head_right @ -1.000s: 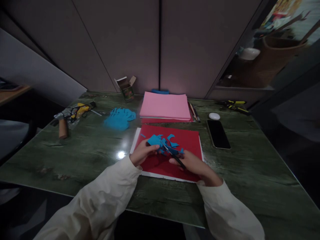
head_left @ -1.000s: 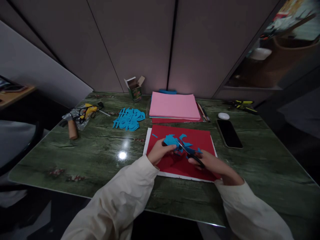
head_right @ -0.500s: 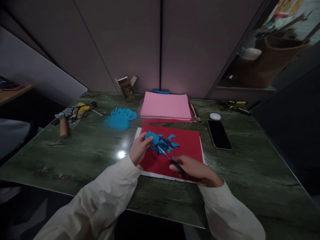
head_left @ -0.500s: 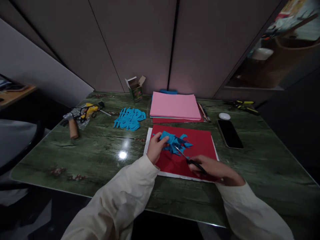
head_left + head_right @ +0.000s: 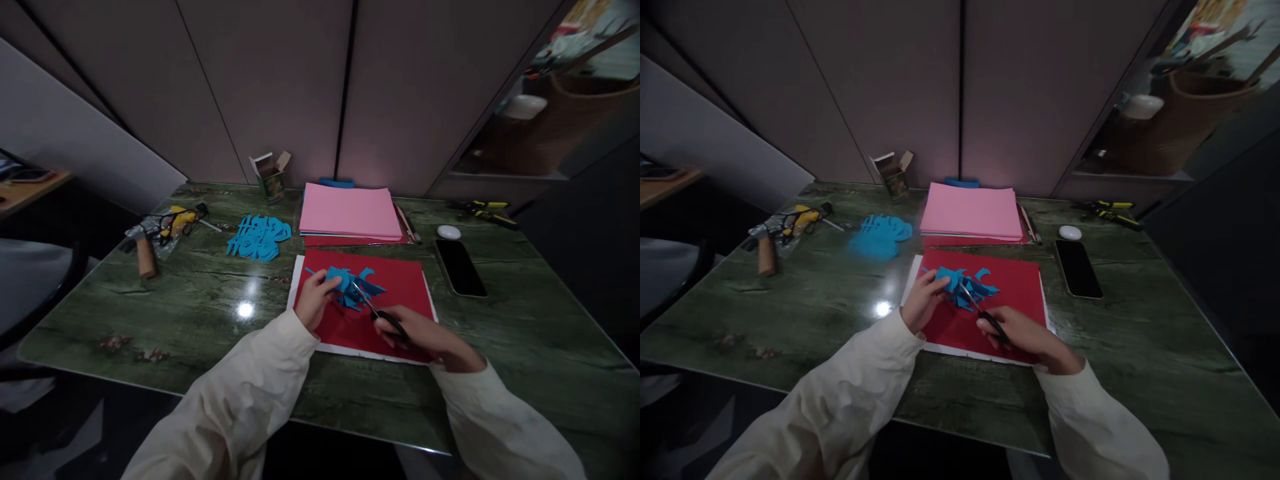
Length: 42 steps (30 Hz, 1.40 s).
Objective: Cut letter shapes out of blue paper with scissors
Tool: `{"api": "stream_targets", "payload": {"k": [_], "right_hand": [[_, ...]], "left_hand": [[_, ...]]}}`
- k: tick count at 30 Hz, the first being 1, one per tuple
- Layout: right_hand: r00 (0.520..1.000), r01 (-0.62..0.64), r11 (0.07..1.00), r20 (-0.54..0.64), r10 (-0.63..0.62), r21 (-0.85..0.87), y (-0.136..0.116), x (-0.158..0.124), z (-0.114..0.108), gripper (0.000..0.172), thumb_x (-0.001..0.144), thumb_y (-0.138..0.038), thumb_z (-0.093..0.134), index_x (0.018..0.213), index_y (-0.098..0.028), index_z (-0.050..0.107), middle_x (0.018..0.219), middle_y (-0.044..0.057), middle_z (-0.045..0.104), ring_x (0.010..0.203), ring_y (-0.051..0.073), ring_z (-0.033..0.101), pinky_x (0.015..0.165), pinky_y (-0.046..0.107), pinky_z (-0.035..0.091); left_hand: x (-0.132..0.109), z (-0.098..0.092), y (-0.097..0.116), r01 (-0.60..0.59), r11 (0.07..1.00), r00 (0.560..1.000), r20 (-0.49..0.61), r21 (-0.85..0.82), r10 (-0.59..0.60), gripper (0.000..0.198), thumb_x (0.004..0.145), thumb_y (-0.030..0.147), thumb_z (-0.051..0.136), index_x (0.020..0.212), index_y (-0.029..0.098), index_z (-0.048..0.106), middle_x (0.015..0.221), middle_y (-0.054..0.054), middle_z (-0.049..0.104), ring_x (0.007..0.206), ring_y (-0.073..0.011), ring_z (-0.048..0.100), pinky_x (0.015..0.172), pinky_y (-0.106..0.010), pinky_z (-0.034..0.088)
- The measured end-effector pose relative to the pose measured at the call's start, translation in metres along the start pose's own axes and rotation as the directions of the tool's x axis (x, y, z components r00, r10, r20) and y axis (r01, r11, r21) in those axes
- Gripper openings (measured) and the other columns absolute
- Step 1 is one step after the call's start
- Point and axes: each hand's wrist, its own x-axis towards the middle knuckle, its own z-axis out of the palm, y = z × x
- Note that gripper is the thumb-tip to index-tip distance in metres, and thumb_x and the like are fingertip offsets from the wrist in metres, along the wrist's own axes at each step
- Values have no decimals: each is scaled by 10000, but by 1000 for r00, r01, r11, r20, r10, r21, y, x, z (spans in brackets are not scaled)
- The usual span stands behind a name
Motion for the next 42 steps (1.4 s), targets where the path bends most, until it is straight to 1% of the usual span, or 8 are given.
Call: {"api": "stream_targets", "payload": {"k": [4,8,14,26,37,42], "right_hand": [[1000,15,1000,11,-15,18,1,2,0,392,790,-520,416,713,-142,487,518,-25,497,371,56,373,369,180,272],[998,48,997,-31,-47,55,3,6,1,403,798,-525,403,744,-135,490,528,-21,502,365,52,376,363,176,268],[998,61,994,-38,-57,90,5,9,6,406,799,-529,399,749,-135,485,529,-24,491,361,49,370,356,174,263],[996,61,997,-72,-58,39,7,11,7,406,813,-521,383,635,-159,427,518,-35,442,392,51,362,379,183,262],[995,40,999,-88,-38,23,10,12,7,407,807,-528,388,642,-159,440,517,-37,432,405,60,360,396,195,263],[994,31,999,-104,-29,24,10,12,8,405,807,-530,384,629,-168,422,506,-43,421,406,63,361,398,199,260]], "left_hand": [[-3,3,-1,0,1000,1000,19,20,0,177,624,259,663,690,137,552,670,21,547,640,-94,516,609,-224,416],[-7,6,-2,16,999,998,59,52,-19,202,607,278,675,691,132,563,676,17,557,646,-106,523,633,-251,421],[-5,3,-5,18,995,998,65,97,-25,196,613,275,670,694,132,562,672,18,555,635,-100,514,618,-241,411],[-2,1,-7,-1,991,996,91,135,-11,174,642,253,650,720,123,564,684,6,558,651,-113,520,625,-258,419],[-2,0,-7,6,988,996,87,154,-20,194,641,277,649,717,127,552,696,3,557,665,-122,533,627,-265,432],[-2,0,-8,8,987,996,91,163,-24,198,650,282,640,735,128,550,712,-1,554,673,-120,528,630,-266,437]]}}
